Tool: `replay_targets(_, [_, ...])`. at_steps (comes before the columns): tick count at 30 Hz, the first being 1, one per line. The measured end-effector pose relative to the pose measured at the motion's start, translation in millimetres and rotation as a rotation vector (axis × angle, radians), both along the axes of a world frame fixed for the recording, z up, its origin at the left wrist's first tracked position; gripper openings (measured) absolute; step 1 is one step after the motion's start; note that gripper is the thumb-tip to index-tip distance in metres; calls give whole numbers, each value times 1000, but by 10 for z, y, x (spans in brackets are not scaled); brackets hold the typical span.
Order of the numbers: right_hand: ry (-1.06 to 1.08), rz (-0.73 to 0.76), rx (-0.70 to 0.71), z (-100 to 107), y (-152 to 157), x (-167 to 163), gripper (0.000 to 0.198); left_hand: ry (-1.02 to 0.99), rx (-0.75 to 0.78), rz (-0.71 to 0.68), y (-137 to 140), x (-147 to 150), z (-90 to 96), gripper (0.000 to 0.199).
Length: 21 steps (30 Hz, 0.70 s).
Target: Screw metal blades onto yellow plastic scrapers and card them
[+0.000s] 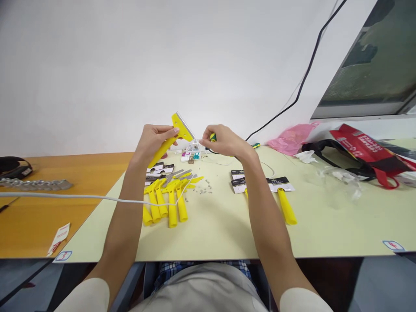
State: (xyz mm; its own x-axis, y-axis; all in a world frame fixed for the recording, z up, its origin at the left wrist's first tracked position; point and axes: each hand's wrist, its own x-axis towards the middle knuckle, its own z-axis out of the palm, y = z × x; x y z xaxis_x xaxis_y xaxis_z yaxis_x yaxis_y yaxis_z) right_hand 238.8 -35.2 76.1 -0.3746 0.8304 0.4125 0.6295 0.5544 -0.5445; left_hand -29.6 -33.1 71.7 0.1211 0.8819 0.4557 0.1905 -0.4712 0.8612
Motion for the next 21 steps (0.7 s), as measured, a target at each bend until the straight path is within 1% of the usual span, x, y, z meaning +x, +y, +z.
replay_targets(2, [-193, 84, -123, -161, 115, -54, 16, -10, 0, 29, 42, -118, 14, 31])
replay_targets(4, [-417, 175, -344, -399, 214, -136, 13, -9, 18, 55, 80, -221, 28, 30])
replay_targets(5, [-513, 209, -455, -537, 250, -180, 13, -8, 31, 65, 96, -262, 34, 30])
replay_targets(6, [-597, 208, -546, -678, 276, -220, 17, -6, 44, 71, 108, -293, 40, 30])
replay_targets(7, [-656, 210, -613, -815, 293, -254, 22, -6, 55, 71, 115, -316, 46, 29])
replay_targets(9, [-704, 212, -696, -1047, 308, -293, 28, -7, 71, 61, 110, -335, 58, 28])
replay_targets(10, [-703, 219, -715, -1133, 313, -299, 28, -8, 77, 55, 97, -333, 65, 27])
replay_targets(12, [-691, 224, -725, -1242, 328, -290, 27, -1, 88, 41, 53, -316, 82, 28])
replay_targets(17, [-677, 225, -718, -1312, 409, -249, 22, 40, 91, 9, -73, -257, 134, 31])
replay_targets(21, [-675, 214, -712, -1385, 463, -231, 18, 88, 104, 22, -91, -244, 142, 28])
